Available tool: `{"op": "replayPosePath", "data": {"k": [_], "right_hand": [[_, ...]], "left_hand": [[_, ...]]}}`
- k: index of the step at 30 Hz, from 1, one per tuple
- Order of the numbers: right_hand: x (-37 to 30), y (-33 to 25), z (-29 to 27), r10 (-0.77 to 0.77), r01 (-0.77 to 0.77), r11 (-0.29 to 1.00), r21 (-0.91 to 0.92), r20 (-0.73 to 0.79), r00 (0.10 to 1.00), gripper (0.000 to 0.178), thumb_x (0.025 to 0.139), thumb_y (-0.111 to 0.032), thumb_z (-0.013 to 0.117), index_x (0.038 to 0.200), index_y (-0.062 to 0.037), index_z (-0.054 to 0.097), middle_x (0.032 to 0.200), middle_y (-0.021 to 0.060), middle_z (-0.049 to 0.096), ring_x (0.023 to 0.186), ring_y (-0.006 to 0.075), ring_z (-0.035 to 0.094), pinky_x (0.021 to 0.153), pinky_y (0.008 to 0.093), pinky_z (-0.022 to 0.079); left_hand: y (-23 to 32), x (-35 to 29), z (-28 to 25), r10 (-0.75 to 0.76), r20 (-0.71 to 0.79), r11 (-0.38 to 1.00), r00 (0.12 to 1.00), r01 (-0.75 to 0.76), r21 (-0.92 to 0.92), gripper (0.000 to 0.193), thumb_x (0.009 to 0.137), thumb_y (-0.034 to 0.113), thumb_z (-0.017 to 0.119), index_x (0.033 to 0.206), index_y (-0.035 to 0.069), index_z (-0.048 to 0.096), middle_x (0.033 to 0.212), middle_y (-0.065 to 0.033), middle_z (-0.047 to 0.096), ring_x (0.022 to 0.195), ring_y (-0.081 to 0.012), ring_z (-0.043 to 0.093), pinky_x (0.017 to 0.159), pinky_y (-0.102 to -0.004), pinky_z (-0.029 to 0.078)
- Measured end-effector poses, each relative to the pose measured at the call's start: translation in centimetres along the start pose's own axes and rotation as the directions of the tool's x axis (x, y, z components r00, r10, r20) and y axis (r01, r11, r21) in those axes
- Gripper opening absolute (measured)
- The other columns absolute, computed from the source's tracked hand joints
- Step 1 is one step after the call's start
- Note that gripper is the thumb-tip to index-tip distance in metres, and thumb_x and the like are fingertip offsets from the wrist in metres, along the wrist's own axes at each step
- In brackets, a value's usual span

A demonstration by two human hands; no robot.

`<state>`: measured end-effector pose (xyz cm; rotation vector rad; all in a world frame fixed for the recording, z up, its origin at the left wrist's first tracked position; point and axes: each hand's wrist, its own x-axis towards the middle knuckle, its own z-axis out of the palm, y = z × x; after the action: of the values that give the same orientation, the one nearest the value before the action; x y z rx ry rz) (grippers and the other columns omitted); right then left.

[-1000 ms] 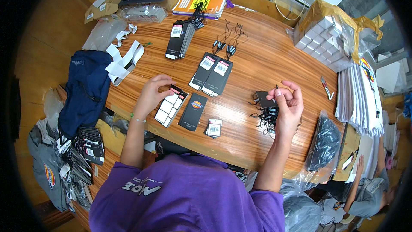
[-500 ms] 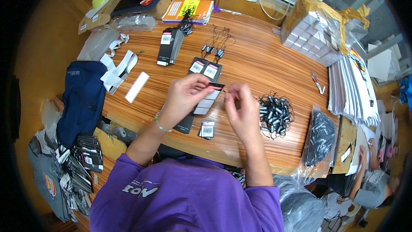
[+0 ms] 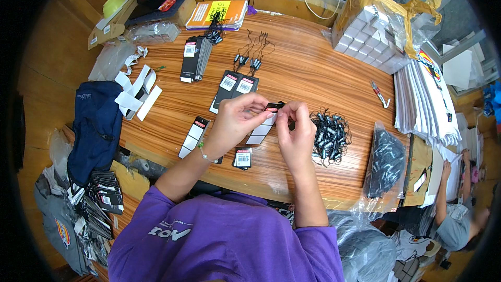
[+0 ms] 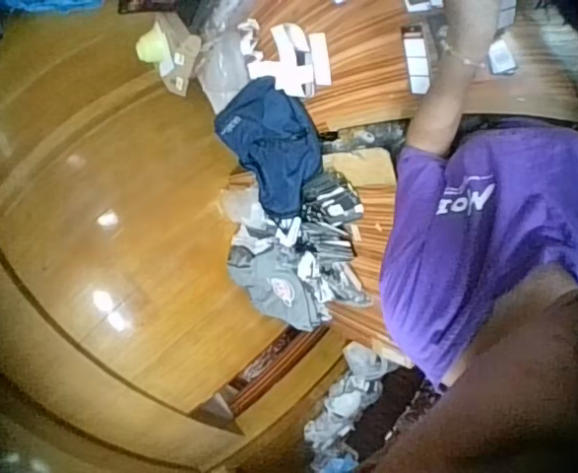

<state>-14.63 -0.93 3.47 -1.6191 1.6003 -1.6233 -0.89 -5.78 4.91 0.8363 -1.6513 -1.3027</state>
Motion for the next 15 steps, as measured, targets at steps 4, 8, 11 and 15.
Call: {"op": "replayPosePath", "data": {"k": [4, 8, 11, 15], "right_hand": [[0.2, -0.2, -0.2, -0.065, 0.065, 0.991, -0.118, 0.002, 0.998, 0.011, 0.08, 0.007, 0.055, 0.084, 0.0004, 0.048, 0.07, 0.0086, 0.055, 0.063, 0.0134, 0.056, 0.059, 0.0251, 0.046], [-0.1, 0.3, -0.2, 0.018, -0.016, 0.999, 0.047, -0.05, 0.999, 0.01, 0.081, 0.008, 0.054, 0.083, 0.0002, 0.047, 0.071, 0.0062, 0.054, 0.064, 0.0102, 0.055, 0.059, 0.0236, 0.045], [-0.5, 1.0, 0.1, 0.041, -0.026, 0.99, 0.138, -0.105, 0.994, 0.01, 0.082, 0.008, 0.053, 0.083, 0.0002, 0.046, 0.073, 0.0048, 0.053, 0.066, 0.0089, 0.053, 0.06, 0.0216, 0.044], [-0.9, 1.1, 0.4, 0.098, -0.064, 0.962, 0.266, -0.117, 0.988, 0.011, 0.083, 0.008, 0.052, 0.085, 0.0002, 0.045, 0.074, 0.005, 0.053, 0.068, 0.0086, 0.053, 0.062, 0.0203, 0.044]], "left_hand": [[0.5, 0.0, 0.2, -0.022, 0.051, 1.0, 0.998, 0.022, 0.005, 0.017, 0.079, 0.005, 0.065, 0.092, -0.005, 0.06, 0.083, -0.0123, 0.066, 0.077, -0.0139, 0.065, 0.065, -0.0249, 0.054], [0.8, 0.3, 0.3, -0.017, 0.093, 0.999, 0.996, 0.015, 0.031, 0.017, 0.08, 0.005, 0.063, 0.095, -0.004, 0.061, 0.084, -0.0123, 0.066, 0.077, -0.0146, 0.065, 0.065, -0.0249, 0.054], [0.7, 0.5, 0.4, -0.016, 0.097, 1.0, 0.995, 0.015, 0.006, 0.017, 0.081, 0.005, 0.062, 0.097, -0.003, 0.061, 0.085, -0.0126, 0.066, 0.076, -0.0147, 0.065, 0.064, -0.0249, 0.053], [0.7, 0.7, 0.5, -0.063, 0.157, 0.998, 0.986, 0.059, 0.032, 0.02, 0.08, 0.005, 0.065, 0.098, -0.002, 0.062, 0.092, -0.0104, 0.066, 0.077, -0.0122, 0.065, 0.064, -0.0228, 0.054]]}}
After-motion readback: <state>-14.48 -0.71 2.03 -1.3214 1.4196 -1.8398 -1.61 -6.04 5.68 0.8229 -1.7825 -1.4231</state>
